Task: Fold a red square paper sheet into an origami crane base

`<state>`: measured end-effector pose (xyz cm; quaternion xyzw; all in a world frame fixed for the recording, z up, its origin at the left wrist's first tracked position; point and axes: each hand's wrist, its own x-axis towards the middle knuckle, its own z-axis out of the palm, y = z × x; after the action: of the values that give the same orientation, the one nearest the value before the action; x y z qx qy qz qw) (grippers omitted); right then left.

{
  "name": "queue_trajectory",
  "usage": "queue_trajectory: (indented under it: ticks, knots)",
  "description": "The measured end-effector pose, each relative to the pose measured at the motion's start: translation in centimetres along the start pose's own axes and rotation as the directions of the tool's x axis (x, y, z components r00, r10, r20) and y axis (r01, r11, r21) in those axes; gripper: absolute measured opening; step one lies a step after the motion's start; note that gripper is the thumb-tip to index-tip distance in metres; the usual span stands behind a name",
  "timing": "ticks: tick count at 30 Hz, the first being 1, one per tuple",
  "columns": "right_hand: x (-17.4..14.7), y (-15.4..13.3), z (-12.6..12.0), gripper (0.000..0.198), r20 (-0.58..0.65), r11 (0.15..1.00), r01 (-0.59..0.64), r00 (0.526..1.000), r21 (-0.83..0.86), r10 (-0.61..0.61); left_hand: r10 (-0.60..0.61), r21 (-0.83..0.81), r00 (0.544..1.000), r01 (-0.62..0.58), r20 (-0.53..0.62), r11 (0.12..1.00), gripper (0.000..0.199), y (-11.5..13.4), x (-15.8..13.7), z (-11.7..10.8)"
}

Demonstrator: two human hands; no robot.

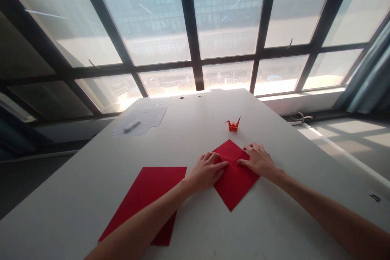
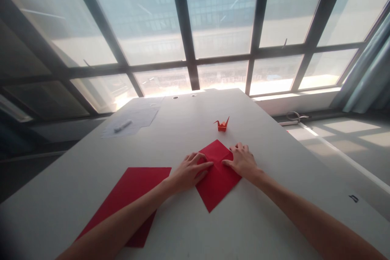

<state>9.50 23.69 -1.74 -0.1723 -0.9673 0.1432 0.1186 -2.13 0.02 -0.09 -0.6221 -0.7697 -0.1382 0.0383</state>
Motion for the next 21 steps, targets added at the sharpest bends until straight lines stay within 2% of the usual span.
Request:
queue_trajectory:
  ticks: [7, 11, 14, 16, 19, 21]
  knots:
    - [0.1, -0.1, -1.4, 0.061, 0.209, 0.982, -0.174, 0.965, 0.069, 0.157, -0.046, -0.051, 0.998, 0.044, -0.036, 0.998, 0.036, -0.3, 0.0, 0.6]
    - [0.8, 0.5, -1.4, 0.045, 0.304, 0.932, -0.267, 0.934, 0.246, 0.187, -0.121, -0.141, 0.990, 0.110, -0.075, 0.984, 0.037, -1.2, 0.1, 1.2]
    - [0.9, 0.5, -1.4, 0.029, 0.351, 0.803, -0.283, 0.931, 0.524, 0.099, -0.258, -0.195, 0.955, 0.228, -0.148, 0.954, 0.045, -2.5, 0.2, 1.9]
    - [0.9, 0.4, -1.7, 0.027, 0.296, 0.674, -0.240, 0.955, 0.699, 0.033, -0.374, -0.261, 0.903, 0.317, -0.212, 0.912, 0.056, -3.6, 0.4, 2.3]
    - [0.8, 0.4, -2.4, 0.037, 0.226, 0.483, -0.175, 0.973, 0.858, -0.048, -0.526, -0.493, 0.827, 0.379, -0.200, 0.783, 0.064, -4.9, 0.8, 2.4]
    - [0.7, 0.5, -2.7, 0.045, 0.249, 0.396, -0.197, 0.965, 0.897, -0.082, -0.562, -0.655, 0.815, 0.347, -0.144, 0.671, 0.057, -5.4, 1.0, 2.0]
